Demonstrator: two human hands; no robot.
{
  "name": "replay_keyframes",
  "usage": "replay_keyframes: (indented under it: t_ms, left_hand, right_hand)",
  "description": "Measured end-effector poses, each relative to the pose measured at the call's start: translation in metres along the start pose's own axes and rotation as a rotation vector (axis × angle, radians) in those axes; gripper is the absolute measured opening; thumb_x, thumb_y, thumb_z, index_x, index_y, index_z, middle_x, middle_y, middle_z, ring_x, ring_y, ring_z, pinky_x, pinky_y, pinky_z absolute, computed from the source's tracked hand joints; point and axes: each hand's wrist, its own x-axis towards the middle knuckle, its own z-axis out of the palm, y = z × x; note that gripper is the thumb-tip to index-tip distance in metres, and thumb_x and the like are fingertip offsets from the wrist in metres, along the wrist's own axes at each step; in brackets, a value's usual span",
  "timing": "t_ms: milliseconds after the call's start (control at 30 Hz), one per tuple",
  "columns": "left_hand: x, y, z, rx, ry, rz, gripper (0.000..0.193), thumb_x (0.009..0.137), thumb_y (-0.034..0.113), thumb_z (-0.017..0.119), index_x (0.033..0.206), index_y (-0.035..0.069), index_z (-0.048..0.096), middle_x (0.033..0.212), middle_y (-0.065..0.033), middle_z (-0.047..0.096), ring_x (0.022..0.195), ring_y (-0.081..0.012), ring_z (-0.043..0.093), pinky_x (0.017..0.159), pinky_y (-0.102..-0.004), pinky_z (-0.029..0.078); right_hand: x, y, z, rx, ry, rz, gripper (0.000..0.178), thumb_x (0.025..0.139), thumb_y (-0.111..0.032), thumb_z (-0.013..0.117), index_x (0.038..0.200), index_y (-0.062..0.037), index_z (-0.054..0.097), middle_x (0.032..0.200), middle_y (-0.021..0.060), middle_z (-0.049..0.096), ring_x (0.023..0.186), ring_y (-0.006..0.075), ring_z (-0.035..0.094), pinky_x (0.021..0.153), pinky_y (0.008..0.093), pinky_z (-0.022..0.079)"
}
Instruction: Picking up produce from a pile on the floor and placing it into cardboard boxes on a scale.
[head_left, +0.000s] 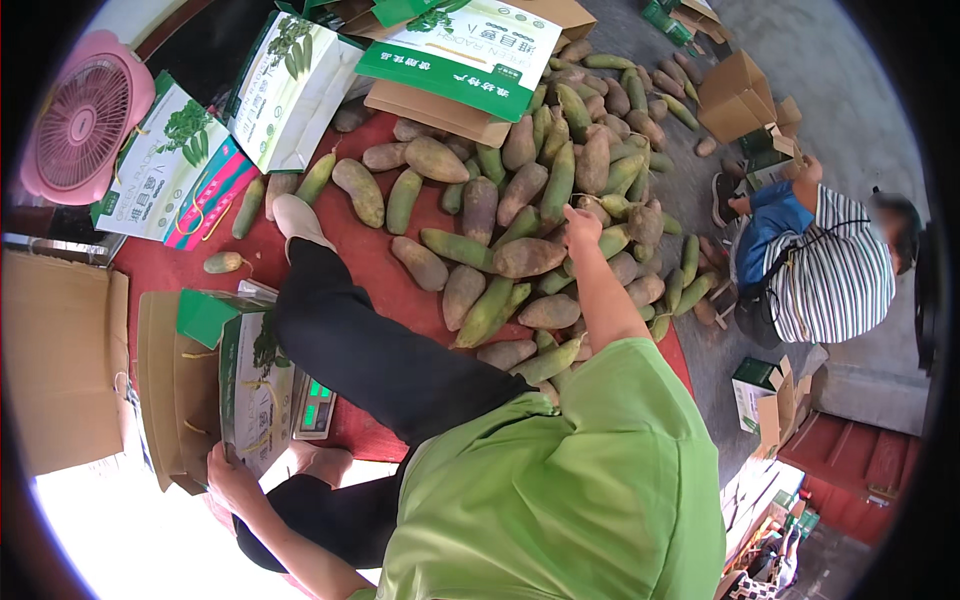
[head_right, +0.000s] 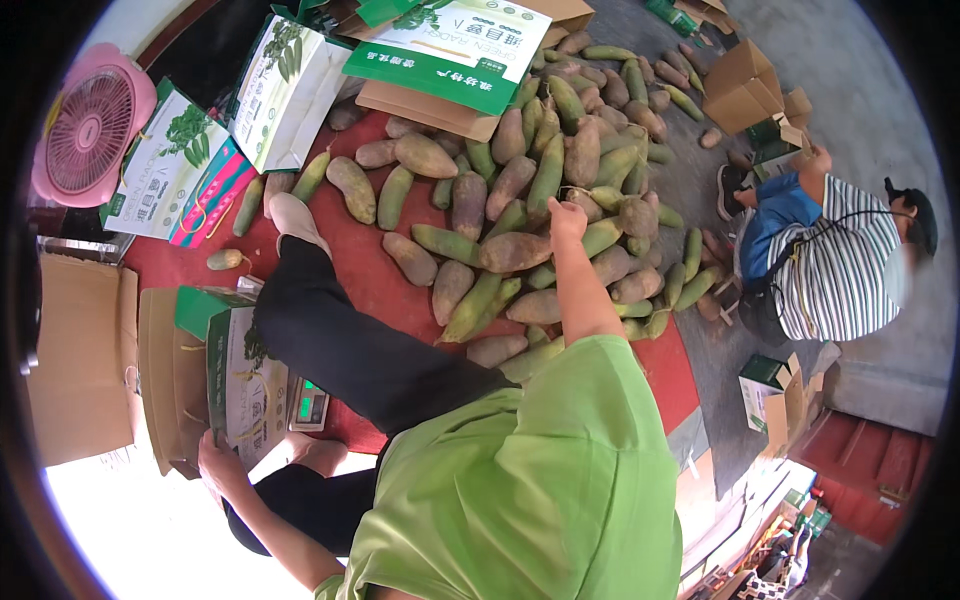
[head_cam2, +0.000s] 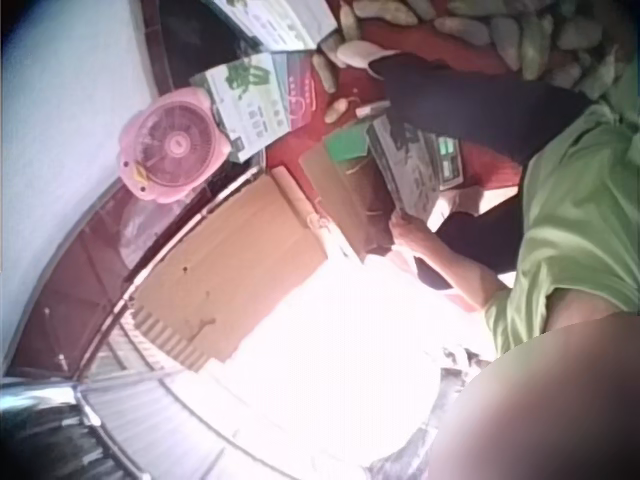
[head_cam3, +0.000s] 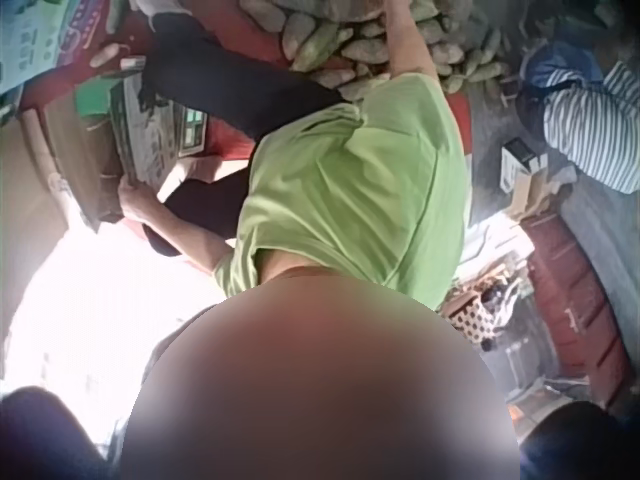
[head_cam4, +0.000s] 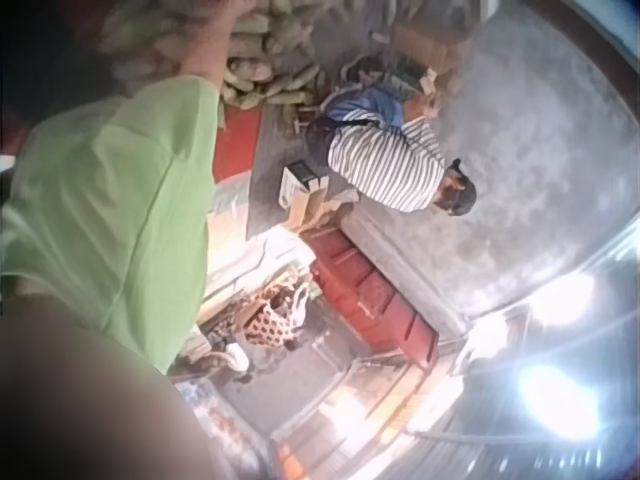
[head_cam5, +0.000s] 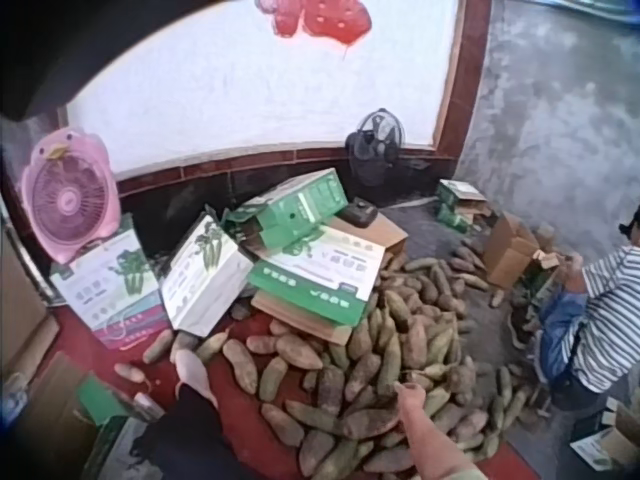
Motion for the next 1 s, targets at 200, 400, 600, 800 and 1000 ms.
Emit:
replay_keyframes:
  t_ms: [200,400,600,800,1000]
  left_hand:
    - [-0.001,-0.004,0.001,-0.009,0.033,0.023,0.012,0.082,0.010,0.059,0.090,0.001,0.059,0.083,-0.0187,0.060,0.079,-0.0397,0.058,0.067,-0.0465,0.045]
    - [0.001,0.003,-0.004,0.047,-0.032,-0.003,0.016,0.082,0.005,0.058,0.096,-0.001,0.062,0.089,-0.0186,0.062,0.081,-0.0377,0.061,0.069,-0.0434,0.048]
    - [0.003,0.005,-0.003,-0.024,-0.047,-0.038,0.018,0.080,0.001,0.056,0.098,0.001,0.063,0.089,-0.0186,0.062,0.084,-0.0381,0.060,0.071,-0.0428,0.048]
    - [0.001,0.012,-0.011,-0.075,-0.038,-0.048,0.020,0.080,0.003,0.049,0.093,0.005,0.065,0.088,-0.0168,0.062,0.085,-0.0376,0.060,0.073,-0.0448,0.047]
    - [0.004,0.030,-0.021,-0.050,-0.091,-0.160,0.024,0.081,0.004,0.049,0.095,0.010,0.066,0.090,-0.0123,0.063,0.086,-0.0351,0.062,0.074,-0.0442,0.049]
  right_hand:
    - [-0.005,-0.031,0.012,0.090,-0.076,0.257,0.047,0.077,-0.036,0.076,0.108,-0.0070,0.057,0.101,0.0085,0.053,0.087,0.0241,0.050,0.065,0.0406,0.045]
    - [0.007,-0.031,0.027,0.020,-0.064,0.331,0.048,0.074,-0.031,0.080,0.109,-0.0078,0.056,0.103,0.0088,0.053,0.091,0.0275,0.050,0.073,0.0438,0.047]
    - [0.034,-0.026,0.010,0.076,-0.235,0.404,0.052,0.072,-0.034,0.080,0.111,-0.0118,0.053,0.105,0.0081,0.054,0.092,0.0248,0.052,0.078,0.0425,0.046]
    - [0.010,-0.019,-0.005,0.281,-0.457,0.502,0.046,0.075,-0.034,0.077,0.111,-0.0136,0.056,0.099,0.0059,0.059,0.087,0.0236,0.055,0.068,0.0384,0.049]
    - [-0.031,0.000,-0.018,0.316,-0.558,0.490,0.040,0.079,-0.032,0.074,0.111,-0.0133,0.058,0.103,0.0053,0.061,0.090,0.0227,0.057,0.066,0.0383,0.049]
